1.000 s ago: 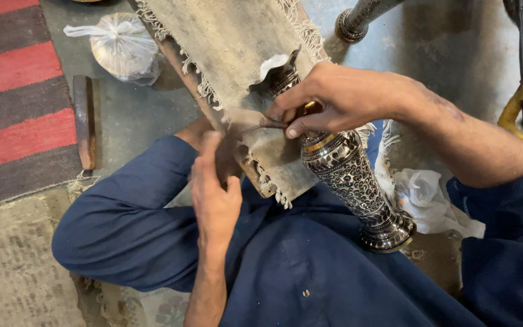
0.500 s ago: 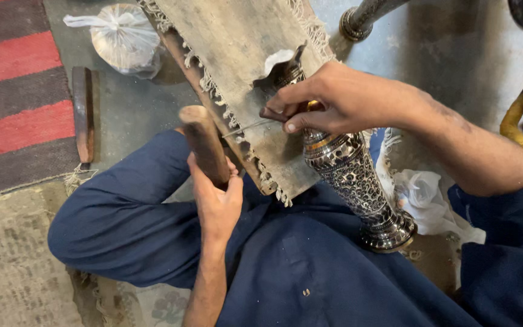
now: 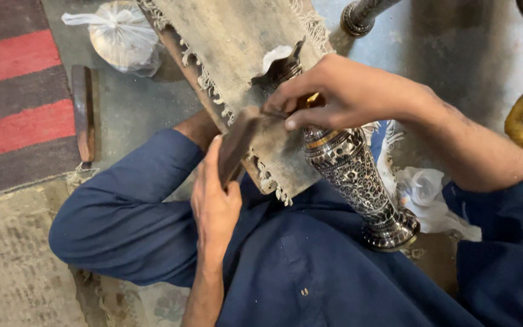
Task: The person sits on the floor with an ornate metal vase braced against a wooden board and cloth. Holding a small chisel against the vase's flared rim, the person repeatedly strikes the chisel with a wooden mallet to shape the rim, repositioning the vase and chisel between rounds of hammering.
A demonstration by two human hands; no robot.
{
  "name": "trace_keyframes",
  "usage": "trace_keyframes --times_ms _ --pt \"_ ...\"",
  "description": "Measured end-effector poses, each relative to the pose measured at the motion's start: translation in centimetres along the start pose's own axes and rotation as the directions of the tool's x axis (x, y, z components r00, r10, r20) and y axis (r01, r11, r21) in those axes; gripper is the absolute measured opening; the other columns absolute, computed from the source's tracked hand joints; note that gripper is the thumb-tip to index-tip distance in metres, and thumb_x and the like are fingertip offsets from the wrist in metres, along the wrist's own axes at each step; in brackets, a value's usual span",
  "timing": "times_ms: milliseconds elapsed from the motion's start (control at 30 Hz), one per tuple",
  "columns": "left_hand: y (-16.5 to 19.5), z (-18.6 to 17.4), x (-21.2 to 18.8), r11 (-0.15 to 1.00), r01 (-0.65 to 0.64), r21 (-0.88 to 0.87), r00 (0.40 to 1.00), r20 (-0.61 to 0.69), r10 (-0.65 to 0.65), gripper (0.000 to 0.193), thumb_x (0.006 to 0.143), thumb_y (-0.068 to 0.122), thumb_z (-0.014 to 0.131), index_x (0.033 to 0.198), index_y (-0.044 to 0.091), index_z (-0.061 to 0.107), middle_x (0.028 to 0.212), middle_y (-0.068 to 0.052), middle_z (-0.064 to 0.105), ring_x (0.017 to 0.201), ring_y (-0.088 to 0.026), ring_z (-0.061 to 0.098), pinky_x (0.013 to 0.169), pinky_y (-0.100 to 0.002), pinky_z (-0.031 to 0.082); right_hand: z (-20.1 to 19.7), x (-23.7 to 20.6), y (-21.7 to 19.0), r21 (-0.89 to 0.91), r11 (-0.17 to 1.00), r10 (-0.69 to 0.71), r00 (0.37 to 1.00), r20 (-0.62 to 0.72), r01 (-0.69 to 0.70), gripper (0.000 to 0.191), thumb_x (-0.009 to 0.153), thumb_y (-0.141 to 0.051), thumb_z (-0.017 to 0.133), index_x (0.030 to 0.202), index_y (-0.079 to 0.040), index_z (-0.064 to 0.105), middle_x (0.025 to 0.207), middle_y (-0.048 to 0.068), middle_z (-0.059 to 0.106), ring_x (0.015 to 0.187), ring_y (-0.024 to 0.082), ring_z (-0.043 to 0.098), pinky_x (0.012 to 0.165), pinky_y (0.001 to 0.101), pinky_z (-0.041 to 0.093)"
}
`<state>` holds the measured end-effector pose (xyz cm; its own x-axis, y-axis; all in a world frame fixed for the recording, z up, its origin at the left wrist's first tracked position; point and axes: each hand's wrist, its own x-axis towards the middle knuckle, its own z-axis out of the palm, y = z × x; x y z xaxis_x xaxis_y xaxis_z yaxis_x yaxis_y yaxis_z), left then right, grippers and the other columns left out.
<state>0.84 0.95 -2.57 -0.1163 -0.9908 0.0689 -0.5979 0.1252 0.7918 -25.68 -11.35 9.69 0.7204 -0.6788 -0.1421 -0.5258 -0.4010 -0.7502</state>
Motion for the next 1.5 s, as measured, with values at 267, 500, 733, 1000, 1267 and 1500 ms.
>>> trace_keyframes --times_ms 267,500,733,1000,1267,1500 --pt "2.4 -0.6 -0.7 0.685 0.060 -0.726 0.989 -0.051 -0.141 0.073 0.091 -0.014 0.055 0.154 0.002 0.024 0.105 -0.012 0.057 0.098 -0.021 0.061 0.102 -0.042 0.055 -0.5 -2.4 3.3 0.166 0.985 -0.032 0.992 -0.119 0.052 0.041 0.090 -0.018 0.079 0.127 -0.002 0.068 0.099 0.006 0.080 0.092 0.015 0.077 0.079 0.0312 0.062" --pt "4.5 0.7 1.0 0.667 -0.031 -0.744 0.996 -0.080 -0.044 0.073 0.091 -0.014 0.055 0.154 0.001 0.020 0.106 -0.011 0.056 0.099 -0.021 0.060 0.107 -0.041 0.056 -1.3 -2.2 4.9 0.201 0.978 -0.050 0.997 -0.060 0.061 0.042 0.087 -0.022 0.081 0.124 -0.005 0.071 0.096 0.006 0.081 0.086 0.014 0.079 0.069 0.0296 0.063" --pt "3.6 -0.7 2.0 0.966 0.222 -0.135 0.975 0.054 -0.217 0.057 0.088 -0.005 0.068 0.138 0.003 0.041 0.101 -0.006 0.065 0.092 -0.016 0.067 0.088 -0.032 0.054 -1.6 -2.0 5.4 0.195 0.971 -0.125 0.990 -0.070 0.136 0.042 0.088 -0.021 0.081 0.125 -0.006 0.070 0.098 0.007 0.081 0.084 0.015 0.079 0.068 0.0291 0.062" --pt "3.8 0.7 2.3 0.910 0.037 -0.412 0.997 -0.048 -0.062 0.051 0.096 -0.005 0.062 0.139 0.008 0.037 0.107 -0.010 0.059 0.101 -0.018 0.060 0.100 -0.034 0.051 -1.5 -2.5 5.4 0.219 0.954 -0.181 0.977 -0.117 0.203 0.039 0.089 -0.018 0.080 0.124 -0.003 0.070 0.095 0.008 0.081 0.083 0.015 0.079 0.070 0.0287 0.063" --pt "5.1 0.2 3.7 0.994 -0.027 0.107 0.999 -0.026 0.030 0.079 0.084 -0.008 0.065 0.155 0.009 0.037 0.110 -0.015 0.063 0.100 -0.031 0.065 0.091 -0.044 0.054 -1.5 -2.5 5.6 0.204 0.959 -0.176 0.978 -0.109 0.195 0.041 0.087 -0.018 0.082 0.124 -0.004 0.070 0.095 0.008 0.080 0.081 0.016 0.079 0.066 0.0294 0.062" --pt "4.2 -0.1 4.0 0.919 -0.150 0.365 0.986 -0.009 0.164 0.081 0.078 -0.005 0.072 0.152 0.012 0.042 0.104 -0.016 0.061 0.099 -0.035 0.064 0.090 -0.045 0.052 -1.3 -2.5 5.8 0.235 0.958 -0.146 0.985 -0.089 0.163 0.041 0.086 -0.019 0.082 0.123 -0.005 0.071 0.094 0.007 0.081 0.081 0.015 0.080 0.068 0.0291 0.064"
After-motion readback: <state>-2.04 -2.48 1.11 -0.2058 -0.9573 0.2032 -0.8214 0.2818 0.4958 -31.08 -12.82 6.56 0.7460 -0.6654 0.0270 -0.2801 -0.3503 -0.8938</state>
